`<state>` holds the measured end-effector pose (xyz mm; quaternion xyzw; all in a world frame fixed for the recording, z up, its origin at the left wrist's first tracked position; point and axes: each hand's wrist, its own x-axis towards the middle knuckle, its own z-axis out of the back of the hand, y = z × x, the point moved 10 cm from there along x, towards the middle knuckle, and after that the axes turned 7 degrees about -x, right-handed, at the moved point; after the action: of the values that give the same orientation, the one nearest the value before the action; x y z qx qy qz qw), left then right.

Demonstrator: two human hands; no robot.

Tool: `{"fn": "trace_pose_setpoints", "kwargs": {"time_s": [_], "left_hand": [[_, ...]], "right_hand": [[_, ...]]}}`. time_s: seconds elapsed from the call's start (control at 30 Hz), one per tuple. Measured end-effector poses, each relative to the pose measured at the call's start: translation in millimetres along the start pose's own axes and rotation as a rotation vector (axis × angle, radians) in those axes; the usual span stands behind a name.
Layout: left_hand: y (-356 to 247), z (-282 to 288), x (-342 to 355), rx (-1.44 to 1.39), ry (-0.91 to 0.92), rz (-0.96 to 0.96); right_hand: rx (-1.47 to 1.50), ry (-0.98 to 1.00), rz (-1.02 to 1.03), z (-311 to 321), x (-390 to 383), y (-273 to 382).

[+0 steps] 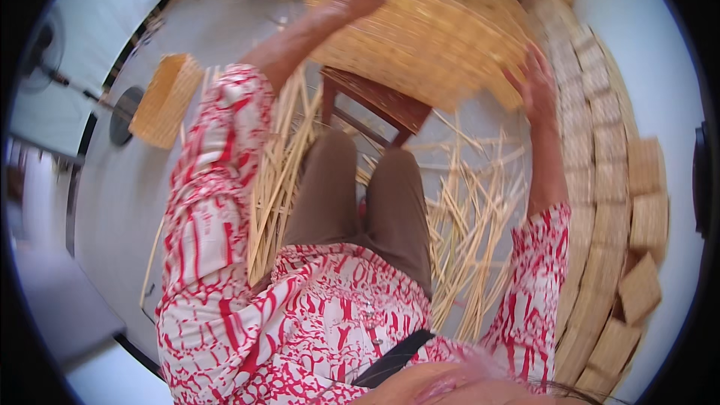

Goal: The person weaves a basket using thin wooden strips, interlacing them by hand to form a grid pattern. They use shears to trim excess material and continue adding strips to build the basket's structure.

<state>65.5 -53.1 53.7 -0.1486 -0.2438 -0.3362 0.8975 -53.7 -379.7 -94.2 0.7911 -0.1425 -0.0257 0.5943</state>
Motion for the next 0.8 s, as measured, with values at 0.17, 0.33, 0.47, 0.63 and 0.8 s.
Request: {"fn": "trace_pose_setpoints", "kwargs": {"time_s": [0.17,0.33,0.47,0.63,0.8], "left_hand": [[-58.6,-21.5,-1.3,-0.321,-0.209,0.173],[-62.4,-9.4,-24.0,-0.362,-0.212,0.220],[-60.4,-7.0,-21.4,-0.310,-0.155,0.239],[-81.5,-9.3,-26.6,-0.216,-0.182,0.149],[-82.2,-39.7,-25.7,-0.038,-0.081,0.047]], "right_hand": [[-0.280,0.000,0.068,51.0,7.3,95.9],[-0.239,0.040,0.059,67.0,13.7,79.7],[-0.226,0.025,0.058,56.8,12.9,86.3],[-0.257,0.014,0.063,68.9,6.3,95.2],[-0.262,0.157,0.026,101.8,19.7,72.7]]}}
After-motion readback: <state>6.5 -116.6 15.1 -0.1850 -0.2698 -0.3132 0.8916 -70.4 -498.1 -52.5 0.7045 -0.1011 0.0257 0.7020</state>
